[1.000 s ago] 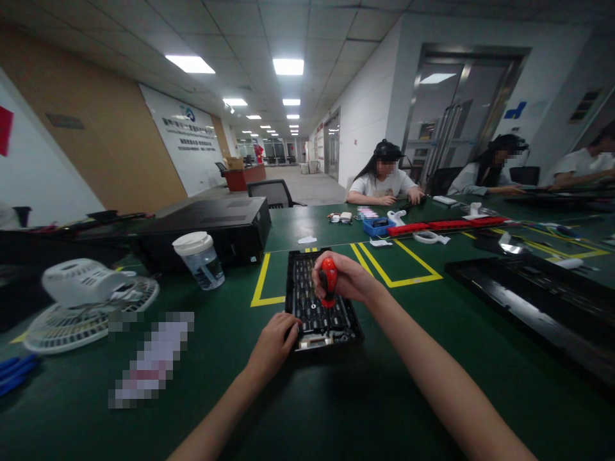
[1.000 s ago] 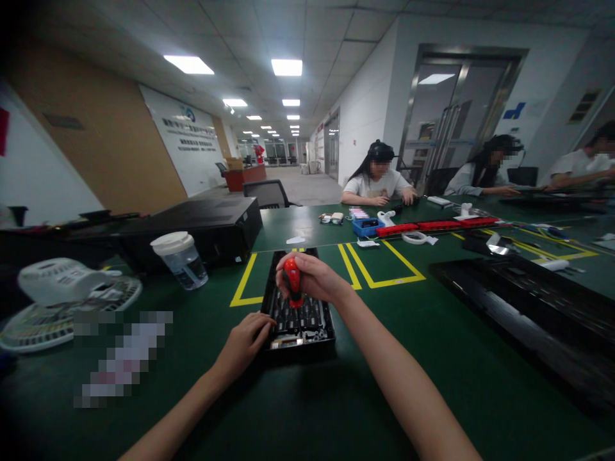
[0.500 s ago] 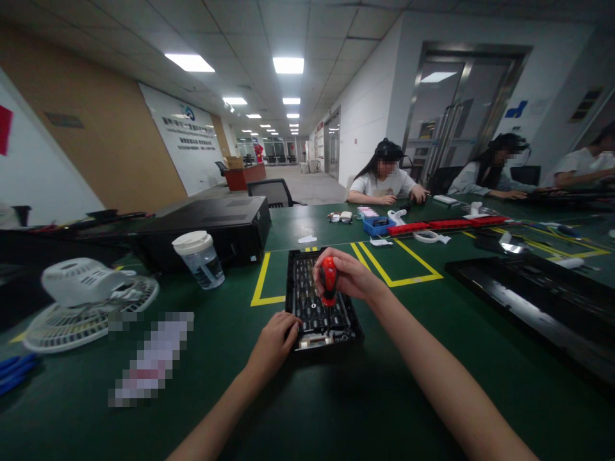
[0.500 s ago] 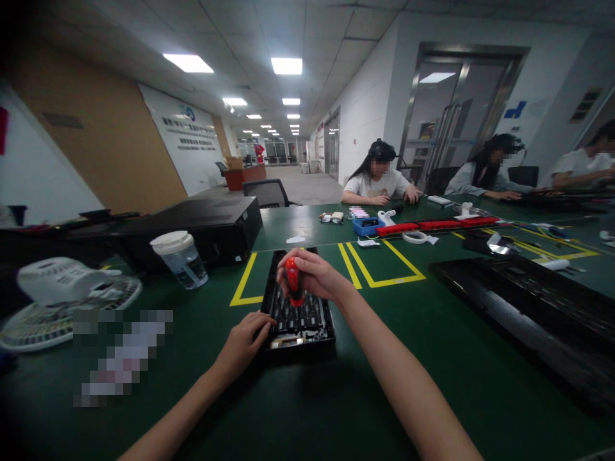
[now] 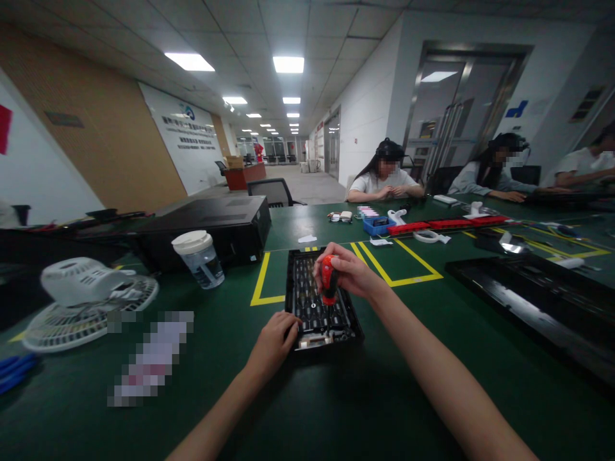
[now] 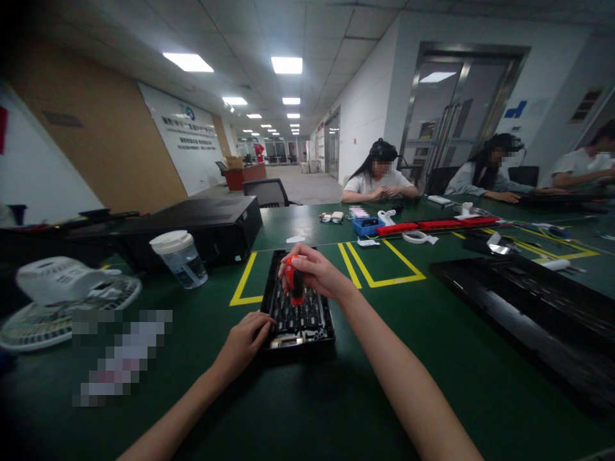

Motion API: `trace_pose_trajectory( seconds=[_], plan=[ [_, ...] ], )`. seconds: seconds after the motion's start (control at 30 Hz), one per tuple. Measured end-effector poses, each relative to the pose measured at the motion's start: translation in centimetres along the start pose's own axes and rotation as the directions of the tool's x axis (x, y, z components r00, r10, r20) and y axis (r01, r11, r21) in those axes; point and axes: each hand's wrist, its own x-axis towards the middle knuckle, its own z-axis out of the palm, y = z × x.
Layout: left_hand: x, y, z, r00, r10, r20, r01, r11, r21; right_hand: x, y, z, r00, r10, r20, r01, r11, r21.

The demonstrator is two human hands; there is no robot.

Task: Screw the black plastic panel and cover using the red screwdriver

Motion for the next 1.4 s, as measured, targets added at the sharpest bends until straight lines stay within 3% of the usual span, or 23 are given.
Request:
trace_pose_trajectory(
  seconds=[0.47, 0.9, 1.4],
  plan=[
    [0.0, 0.1, 0.0, 0.999, -0.001, 0.034, 0.001, 1.0, -0.005, 0.3, 0.3, -0.4, 0.997, -0.065, -0.039, 0.063, 0.997, -0.05],
    [0.0, 0.0, 0.0, 1.0, -0.002, 0.028, 0.003, 1.0, -0.014, 0.6, 0.8, -0.4, 0.981, -0.145, -0.13, 0.101, 0.95, -0.297],
    [0.0, -0.2, 0.2, 1.0, 0.001, 0.019, 0.0, 1.0, -0.002, 0.7, 0.1, 1.4, 0.938, -0.241, -0.249, 0.06, 0.821, -0.568]
  ],
)
